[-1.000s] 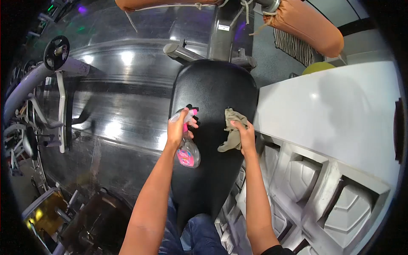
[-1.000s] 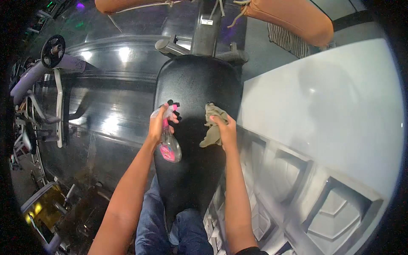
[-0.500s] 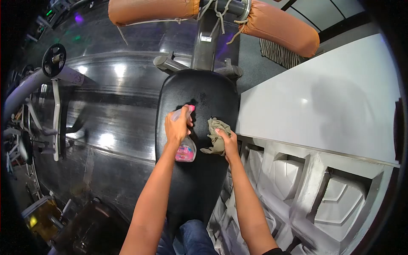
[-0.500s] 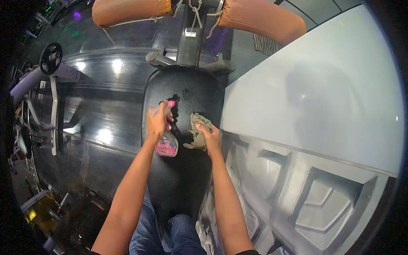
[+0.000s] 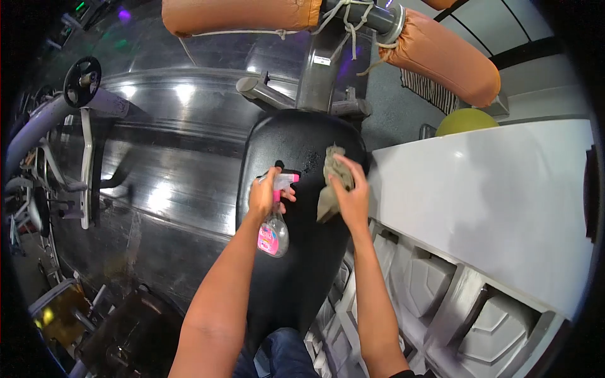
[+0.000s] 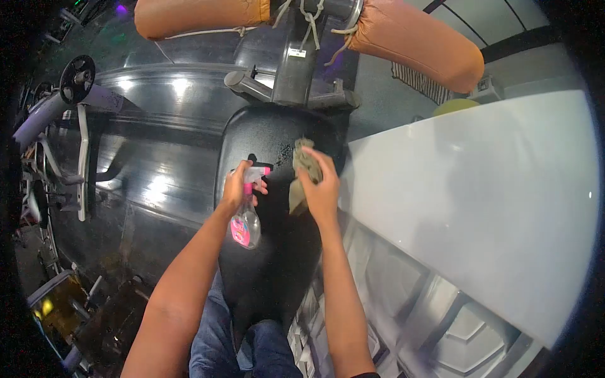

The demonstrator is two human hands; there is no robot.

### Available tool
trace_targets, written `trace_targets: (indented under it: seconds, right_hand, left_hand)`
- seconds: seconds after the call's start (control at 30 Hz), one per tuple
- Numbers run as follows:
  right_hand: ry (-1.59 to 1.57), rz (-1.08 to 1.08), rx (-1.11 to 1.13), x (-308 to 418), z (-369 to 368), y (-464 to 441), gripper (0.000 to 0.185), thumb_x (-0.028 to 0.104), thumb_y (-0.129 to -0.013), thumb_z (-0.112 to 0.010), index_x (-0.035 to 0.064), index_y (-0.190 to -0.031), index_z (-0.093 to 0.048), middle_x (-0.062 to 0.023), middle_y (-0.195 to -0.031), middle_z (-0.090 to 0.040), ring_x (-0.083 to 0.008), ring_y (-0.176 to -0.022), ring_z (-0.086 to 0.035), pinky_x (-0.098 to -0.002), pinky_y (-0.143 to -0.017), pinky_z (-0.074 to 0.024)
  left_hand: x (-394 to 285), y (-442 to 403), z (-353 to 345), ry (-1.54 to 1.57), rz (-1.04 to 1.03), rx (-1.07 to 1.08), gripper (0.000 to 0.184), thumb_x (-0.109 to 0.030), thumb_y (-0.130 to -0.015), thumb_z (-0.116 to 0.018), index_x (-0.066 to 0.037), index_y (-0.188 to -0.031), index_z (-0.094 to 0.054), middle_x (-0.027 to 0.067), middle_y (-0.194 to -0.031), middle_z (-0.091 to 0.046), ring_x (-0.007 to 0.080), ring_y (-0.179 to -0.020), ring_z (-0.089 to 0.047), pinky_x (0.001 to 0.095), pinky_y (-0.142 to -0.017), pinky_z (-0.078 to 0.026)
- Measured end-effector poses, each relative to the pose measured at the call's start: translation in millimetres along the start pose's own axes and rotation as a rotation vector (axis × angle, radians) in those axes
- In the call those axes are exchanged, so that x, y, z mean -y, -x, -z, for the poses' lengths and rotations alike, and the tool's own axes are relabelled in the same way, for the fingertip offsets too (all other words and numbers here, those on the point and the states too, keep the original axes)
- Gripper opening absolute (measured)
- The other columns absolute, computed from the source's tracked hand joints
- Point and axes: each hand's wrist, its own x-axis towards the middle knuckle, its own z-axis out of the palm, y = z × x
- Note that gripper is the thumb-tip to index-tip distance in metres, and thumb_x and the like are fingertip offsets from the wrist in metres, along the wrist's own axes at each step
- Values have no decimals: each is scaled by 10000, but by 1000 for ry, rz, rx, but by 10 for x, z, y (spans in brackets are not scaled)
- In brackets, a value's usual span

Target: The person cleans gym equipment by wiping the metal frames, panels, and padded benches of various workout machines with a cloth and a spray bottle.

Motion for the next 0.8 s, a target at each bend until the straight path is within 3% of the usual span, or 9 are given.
trace_targets:
  seconds: [0.1,0.13,0.27,0.33,0.5,0.63,0.73,0.8]
  right_hand:
    - [59,43,11,100,-227,-406,435,-27,-770,-641,126,-1177,-657,-122,-1174,-618,-317,-1072,-614,-349,-927,-475]
    - [206,80,50,32,-333,-451,435,-27,-756,-654,150,-1153,-664,-77,-1160,-618,-324,-1039,-603,-377,-898,-491]
    - [411,164,110,31,-470,-199,391,29,-741,-694,196,-1094,-692,-19,-1110,-617,-293,-963,-585,-398,-835,-518]
    - [401,80,203,79,-388,59,453,15,-714,-707,218,-1118,-685,10,-1129,-619,-276,-975,-593,-387,-840,-522]
    - [452,-46,128,16,-131,215,488,-10,-728,-679,239,-1147,-663,26,-1167,-623,-277,-969,-598,-397,-836,-533]
    - [561,6,16,16,-138,-197,488,-5,-742,-684,248,-1159,-652,42,-1195,-627,-296,-998,-596,-399,-856,-534]
    - [592,103,-133,27,-179,-463,502,2,-733,-699,248,-1166,-639,8,-1211,-577,-314,-1090,-533,-433,-863,-529]
    - [600,45,-108,42,-198,-364,502,1,-731,-703,249,-1163,-638,-7,-1197,-561,-319,-1104,-518,-437,-868,-526]
  left_hand:
    - [-27,25,-44,47,4,-36,548,-439,-909,-474,74,-1023,-631,181,-746,-669,245,-614,-687,340,-371,-475]
    - [-10,19,-43,61,0,-46,539,-427,-911,-477,79,-1022,-630,181,-742,-668,246,-614,-688,342,-359,-472]
    - [-6,21,-27,99,10,-47,494,-391,-914,-495,66,-978,-670,163,-717,-675,230,-593,-690,320,-355,-471]
    - [-23,44,-34,105,23,-37,493,-387,-914,-496,70,-969,-674,162,-716,-677,230,-592,-689,322,-354,-471]
    - [-33,47,-37,63,44,-63,494,-390,-919,-491,66,-955,-679,153,-704,-674,228,-591,-688,319,-358,-470]
    - [-85,92,-66,56,53,-83,486,-387,-923,-492,60,-961,-680,148,-703,-673,224,-593,-689,316,-360,-469]
    - [-58,75,-53,71,49,-73,485,-384,-923,-494,65,-950,-675,152,-702,-672,224,-592,-689,314,-354,-464]
    - [-42,61,-38,72,46,-74,483,-383,-922,-499,68,-944,-672,155,-701,-672,226,-585,-687,313,-351,-463]
